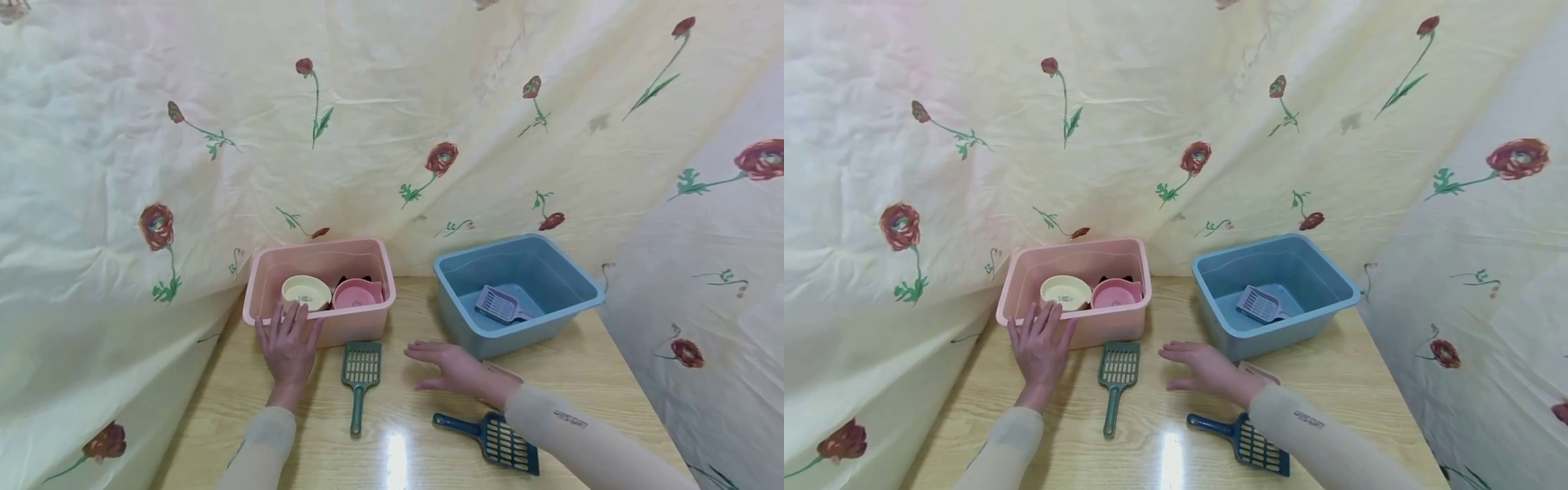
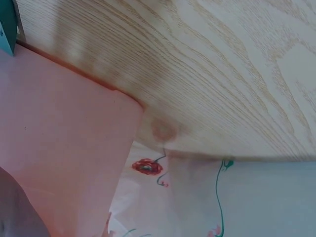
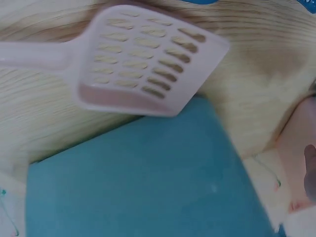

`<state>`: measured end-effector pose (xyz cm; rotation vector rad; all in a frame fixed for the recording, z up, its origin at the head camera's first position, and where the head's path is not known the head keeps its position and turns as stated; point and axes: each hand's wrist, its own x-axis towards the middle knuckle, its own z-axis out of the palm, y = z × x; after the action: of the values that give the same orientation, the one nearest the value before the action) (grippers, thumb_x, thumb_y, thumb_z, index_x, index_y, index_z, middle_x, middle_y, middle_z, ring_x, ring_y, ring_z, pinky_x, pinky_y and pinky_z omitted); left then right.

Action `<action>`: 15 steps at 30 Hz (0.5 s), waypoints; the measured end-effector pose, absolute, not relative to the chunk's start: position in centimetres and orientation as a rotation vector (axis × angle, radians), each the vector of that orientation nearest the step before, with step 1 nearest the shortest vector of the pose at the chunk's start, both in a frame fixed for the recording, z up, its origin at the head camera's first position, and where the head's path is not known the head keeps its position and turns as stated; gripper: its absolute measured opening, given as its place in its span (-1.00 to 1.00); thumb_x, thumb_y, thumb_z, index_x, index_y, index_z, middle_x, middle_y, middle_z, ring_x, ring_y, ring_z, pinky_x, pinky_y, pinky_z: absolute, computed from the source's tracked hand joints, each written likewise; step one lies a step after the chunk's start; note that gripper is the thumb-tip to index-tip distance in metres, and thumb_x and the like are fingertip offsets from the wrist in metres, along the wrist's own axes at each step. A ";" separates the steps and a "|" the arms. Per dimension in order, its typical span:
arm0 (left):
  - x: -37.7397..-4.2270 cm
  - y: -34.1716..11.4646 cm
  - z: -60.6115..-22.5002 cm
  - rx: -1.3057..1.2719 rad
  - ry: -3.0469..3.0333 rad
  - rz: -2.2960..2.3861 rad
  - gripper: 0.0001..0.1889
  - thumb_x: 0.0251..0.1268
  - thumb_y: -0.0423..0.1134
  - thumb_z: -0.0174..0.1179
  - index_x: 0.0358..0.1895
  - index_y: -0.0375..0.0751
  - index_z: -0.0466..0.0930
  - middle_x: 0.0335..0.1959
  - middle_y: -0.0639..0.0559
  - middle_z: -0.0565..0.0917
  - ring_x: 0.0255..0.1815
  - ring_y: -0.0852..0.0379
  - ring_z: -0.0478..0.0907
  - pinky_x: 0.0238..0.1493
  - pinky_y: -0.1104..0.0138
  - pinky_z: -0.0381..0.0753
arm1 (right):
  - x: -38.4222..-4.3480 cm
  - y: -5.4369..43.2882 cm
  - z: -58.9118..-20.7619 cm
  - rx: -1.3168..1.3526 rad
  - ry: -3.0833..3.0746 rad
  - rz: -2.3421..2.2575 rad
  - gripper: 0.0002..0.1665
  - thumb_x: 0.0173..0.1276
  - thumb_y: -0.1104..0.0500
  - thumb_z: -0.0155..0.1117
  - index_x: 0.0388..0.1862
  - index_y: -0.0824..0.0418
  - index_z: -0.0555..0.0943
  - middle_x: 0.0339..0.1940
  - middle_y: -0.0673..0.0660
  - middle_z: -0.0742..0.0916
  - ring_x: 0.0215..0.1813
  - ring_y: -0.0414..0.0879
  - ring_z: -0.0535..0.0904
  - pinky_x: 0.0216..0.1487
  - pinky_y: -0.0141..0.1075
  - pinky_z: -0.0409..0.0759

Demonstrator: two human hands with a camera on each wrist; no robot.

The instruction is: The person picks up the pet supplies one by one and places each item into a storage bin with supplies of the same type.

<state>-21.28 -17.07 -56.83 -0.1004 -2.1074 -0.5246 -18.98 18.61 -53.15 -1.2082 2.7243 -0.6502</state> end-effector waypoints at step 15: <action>-21.5 -17.2 -57.3 -0.101 -2.096 -0.522 -0.49 0.38 0.11 0.33 0.18 -0.19 0.76 0.21 -0.20 0.76 0.40 -0.31 0.57 0.61 -0.37 0.05 | -22.0 13.5 -56.4 -1.398 2.642 -0.378 -0.29 0.41 -0.06 0.53 0.45 0.17 0.62 0.48 0.19 0.64 0.56 0.14 0.50 0.59 0.08 0.39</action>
<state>-21.51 -17.20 -57.25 -0.1005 -2.0960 -0.5220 -21.96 13.49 -56.44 -1.3981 2.6420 -0.3776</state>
